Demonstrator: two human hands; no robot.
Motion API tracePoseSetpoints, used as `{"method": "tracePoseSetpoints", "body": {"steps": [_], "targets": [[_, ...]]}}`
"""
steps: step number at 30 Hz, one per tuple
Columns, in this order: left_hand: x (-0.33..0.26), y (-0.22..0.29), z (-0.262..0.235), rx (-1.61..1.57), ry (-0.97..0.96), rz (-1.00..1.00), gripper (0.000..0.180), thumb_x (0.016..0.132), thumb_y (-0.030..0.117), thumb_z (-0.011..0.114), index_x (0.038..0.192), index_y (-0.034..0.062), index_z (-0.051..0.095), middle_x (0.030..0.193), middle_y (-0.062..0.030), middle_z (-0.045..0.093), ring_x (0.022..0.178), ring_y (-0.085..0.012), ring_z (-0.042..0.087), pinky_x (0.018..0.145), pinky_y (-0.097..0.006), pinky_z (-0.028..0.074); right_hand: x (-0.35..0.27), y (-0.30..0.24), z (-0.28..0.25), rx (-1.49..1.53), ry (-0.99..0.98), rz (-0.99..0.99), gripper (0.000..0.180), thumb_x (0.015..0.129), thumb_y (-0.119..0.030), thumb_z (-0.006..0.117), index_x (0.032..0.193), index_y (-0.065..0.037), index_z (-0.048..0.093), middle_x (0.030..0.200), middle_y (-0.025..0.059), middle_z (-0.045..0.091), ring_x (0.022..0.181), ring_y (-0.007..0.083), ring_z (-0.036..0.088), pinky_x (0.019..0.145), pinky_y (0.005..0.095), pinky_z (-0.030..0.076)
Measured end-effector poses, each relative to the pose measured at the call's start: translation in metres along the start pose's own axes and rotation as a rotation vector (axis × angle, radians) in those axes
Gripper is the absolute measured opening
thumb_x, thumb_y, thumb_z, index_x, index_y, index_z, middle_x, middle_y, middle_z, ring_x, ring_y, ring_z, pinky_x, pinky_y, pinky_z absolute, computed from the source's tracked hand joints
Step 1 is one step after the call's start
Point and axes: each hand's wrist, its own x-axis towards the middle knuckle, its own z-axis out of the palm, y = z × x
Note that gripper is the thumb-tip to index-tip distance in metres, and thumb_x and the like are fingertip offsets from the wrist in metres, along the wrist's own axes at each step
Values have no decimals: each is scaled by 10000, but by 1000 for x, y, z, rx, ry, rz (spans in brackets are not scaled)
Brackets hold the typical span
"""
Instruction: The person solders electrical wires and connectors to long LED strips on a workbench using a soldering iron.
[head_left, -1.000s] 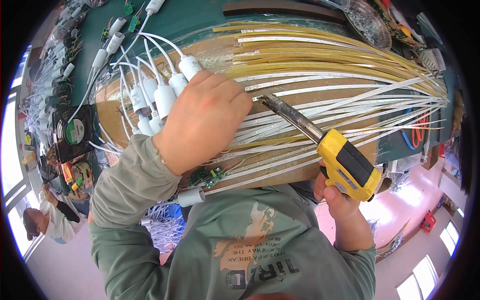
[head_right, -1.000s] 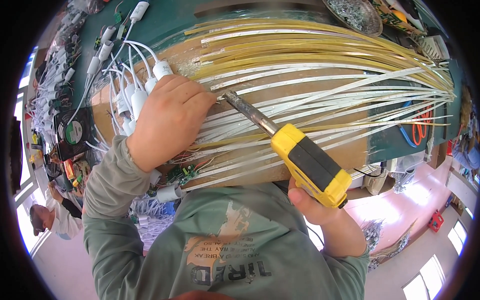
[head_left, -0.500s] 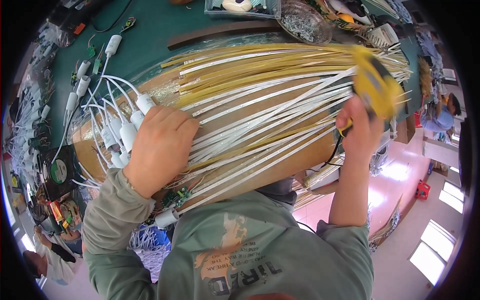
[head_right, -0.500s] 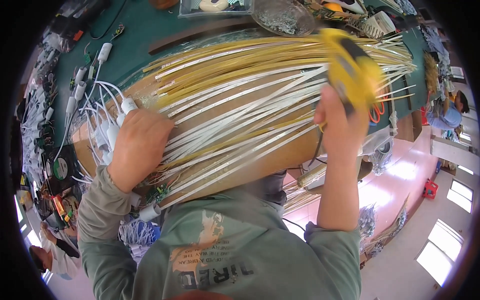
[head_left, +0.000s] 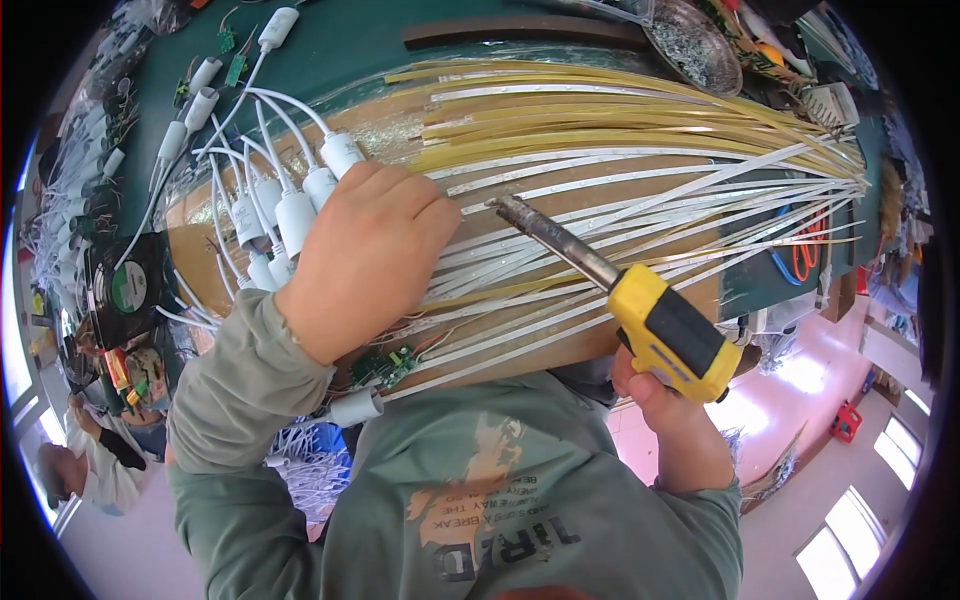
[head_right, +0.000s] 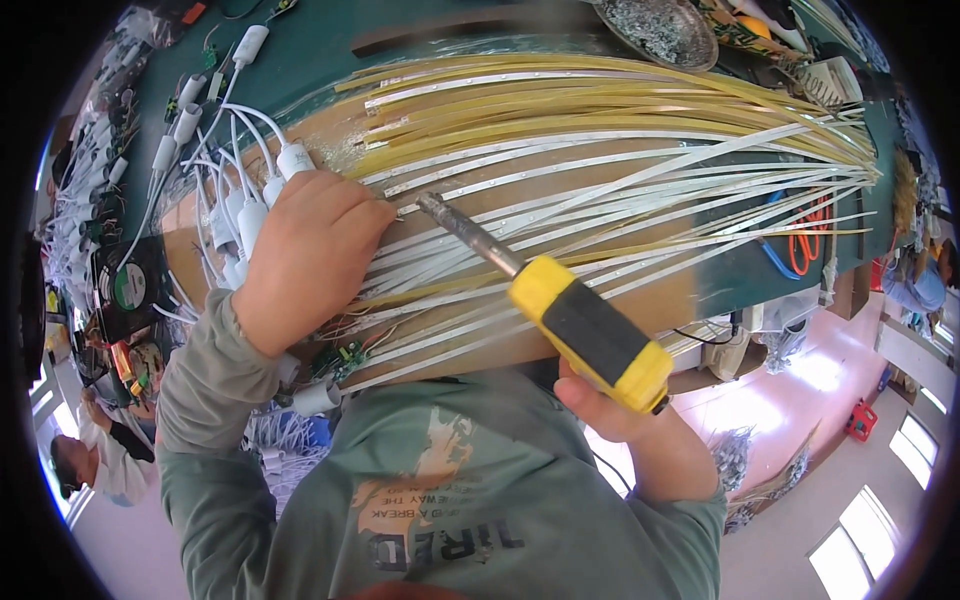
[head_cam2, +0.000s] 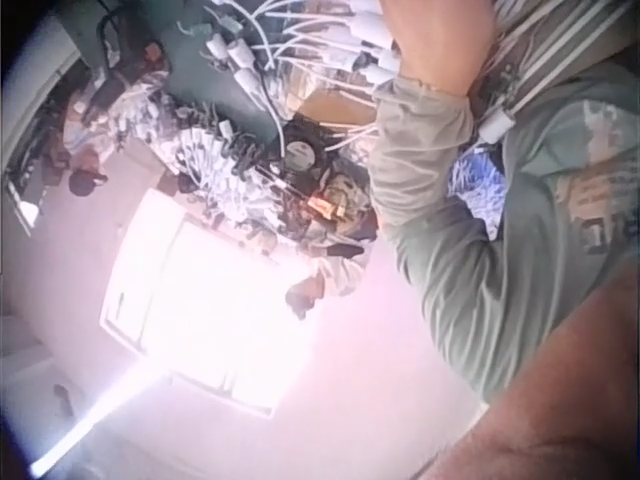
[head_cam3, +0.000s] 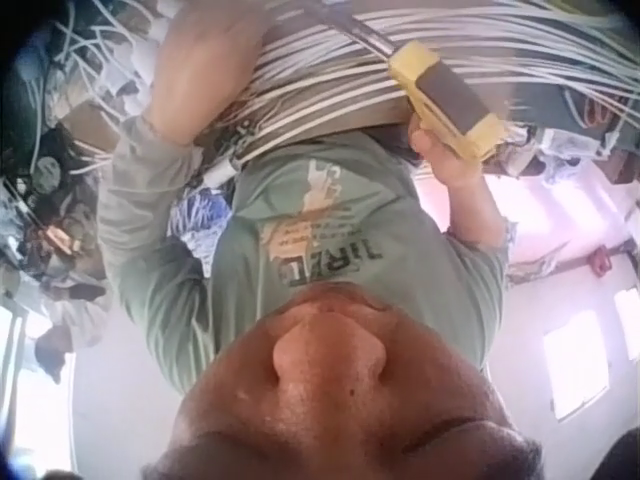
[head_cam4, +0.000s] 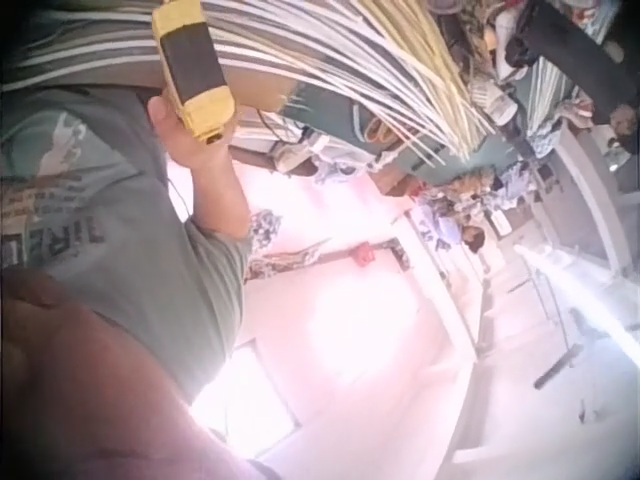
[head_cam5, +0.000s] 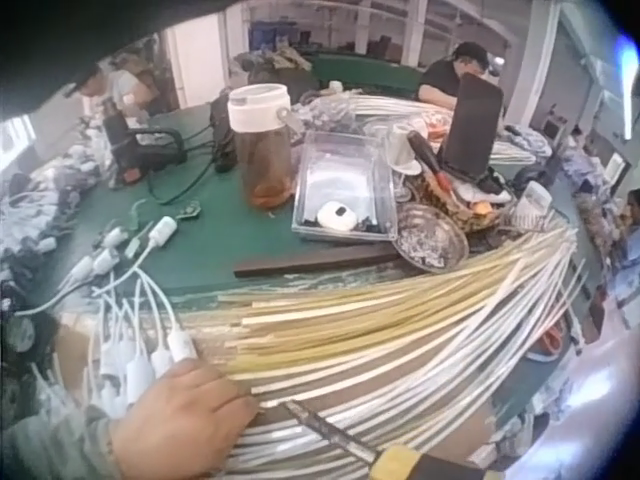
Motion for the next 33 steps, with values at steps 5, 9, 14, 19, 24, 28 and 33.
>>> {"method": "tracePoseSetpoints", "body": {"steps": [5,9,14,19,24,28,33], "targets": [[-1,-1,1,20,-26,1,192,692,28,631,884,36,626,826,-83,594,792,-285,560,734,-391,444,4,0,2,-121,-19,-41,615,834,-334,725,1248,40,466,661,45,532,531,119,491,475,254,414],[-1,0,1,24,-15,-9,190,695,34,629,885,39,624,827,-82,595,796,-281,564,742,-389,445,7,-4,7,82,35,-3,596,838,-313,719,1241,51,473,664,50,538,525,122,492,462,249,407],[-2,0,2,30,-11,-7,175,701,43,621,876,44,624,828,-79,598,797,-275,568,747,-388,447,3,-6,2,50,22,31,412,844,-194,684,1162,21,534,740,38,566,623,133,520,541,270,417],[-1,1,1,50,-23,-17,176,699,46,623,876,46,624,825,-75,598,794,-273,570,745,-384,448,1,-5,0,64,-5,56,293,847,-80,653,1128,-23,590,843,30,598,735,145,548,625,292,432],[0,1,2,61,-30,-14,185,693,48,632,877,52,626,824,-71,598,788,-272,571,736,-383,452,0,-1,-2,24,-37,47,376,850,-58,640,1214,-18,560,873,36,603,747,147,552,642,292,437],[-2,1,-1,73,-14,-10,197,683,46,643,879,57,626,827,-67,598,785,-270,575,725,-380,455,-2,-4,0,56,-28,50,387,853,-58,639,1228,-18,554,882,37,604,755,148,554,646,295,439],[-1,1,2,69,-8,-14,178,701,41,657,876,59,628,829,-64,595,777,-273,577,721,-378,454,0,-2,1,72,-22,38,365,858,-66,642,1212,-27,561,883,35,602,762,149,553,643,296,437]]}}
